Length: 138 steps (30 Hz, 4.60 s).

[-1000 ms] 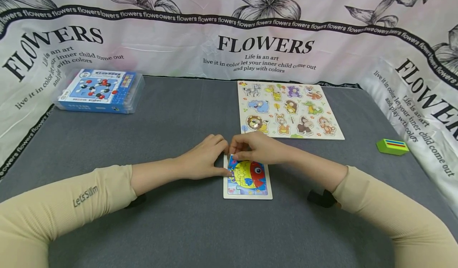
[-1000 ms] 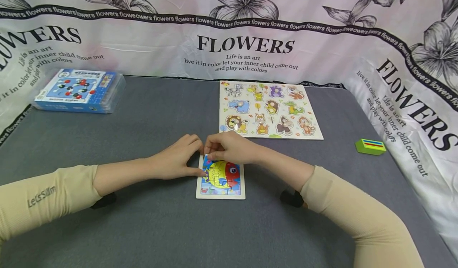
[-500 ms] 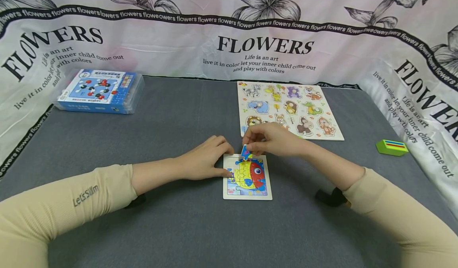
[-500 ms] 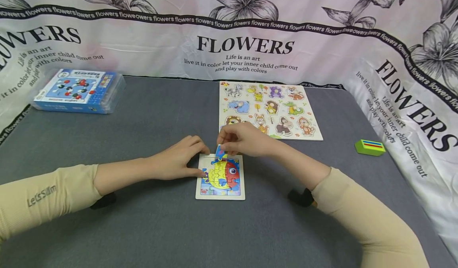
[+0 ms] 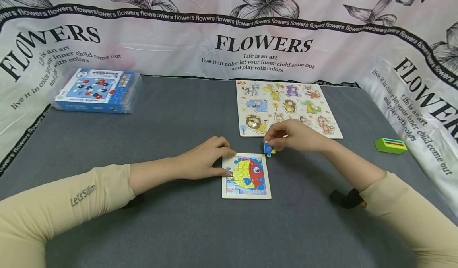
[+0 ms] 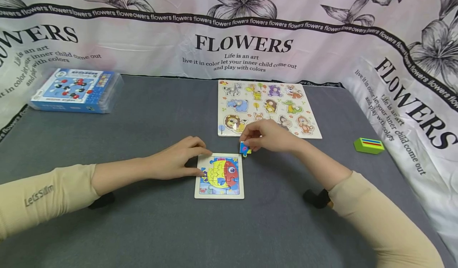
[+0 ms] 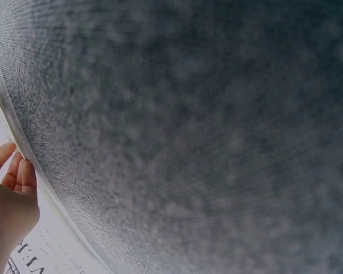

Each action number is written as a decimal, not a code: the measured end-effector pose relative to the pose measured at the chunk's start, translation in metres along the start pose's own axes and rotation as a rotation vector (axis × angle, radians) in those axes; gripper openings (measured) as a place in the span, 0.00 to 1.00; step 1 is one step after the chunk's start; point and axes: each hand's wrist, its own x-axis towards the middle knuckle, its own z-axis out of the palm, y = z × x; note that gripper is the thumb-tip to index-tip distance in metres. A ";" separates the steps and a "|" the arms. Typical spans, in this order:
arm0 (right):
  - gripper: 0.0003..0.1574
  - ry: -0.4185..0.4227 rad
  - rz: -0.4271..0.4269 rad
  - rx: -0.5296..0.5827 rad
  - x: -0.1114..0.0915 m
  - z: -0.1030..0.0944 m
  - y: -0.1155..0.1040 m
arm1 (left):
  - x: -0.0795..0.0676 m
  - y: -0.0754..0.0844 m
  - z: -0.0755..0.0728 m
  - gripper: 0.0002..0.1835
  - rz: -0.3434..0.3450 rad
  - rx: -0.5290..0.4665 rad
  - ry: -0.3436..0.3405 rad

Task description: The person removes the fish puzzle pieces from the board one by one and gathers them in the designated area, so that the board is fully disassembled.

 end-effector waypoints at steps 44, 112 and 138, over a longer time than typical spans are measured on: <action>0.05 -0.005 0.071 -0.022 -0.004 -0.009 0.029 | 0.000 -0.001 0.003 0.28 -0.042 -0.017 -0.010; 0.10 -0.119 -0.211 -0.098 0.022 0.043 -0.042 | 0.001 -0.001 0.000 0.28 -0.029 -0.038 -0.019; 0.15 -0.129 -0.239 -0.108 0.025 0.050 -0.039 | 0.020 0.021 0.013 0.26 -0.206 -0.069 0.051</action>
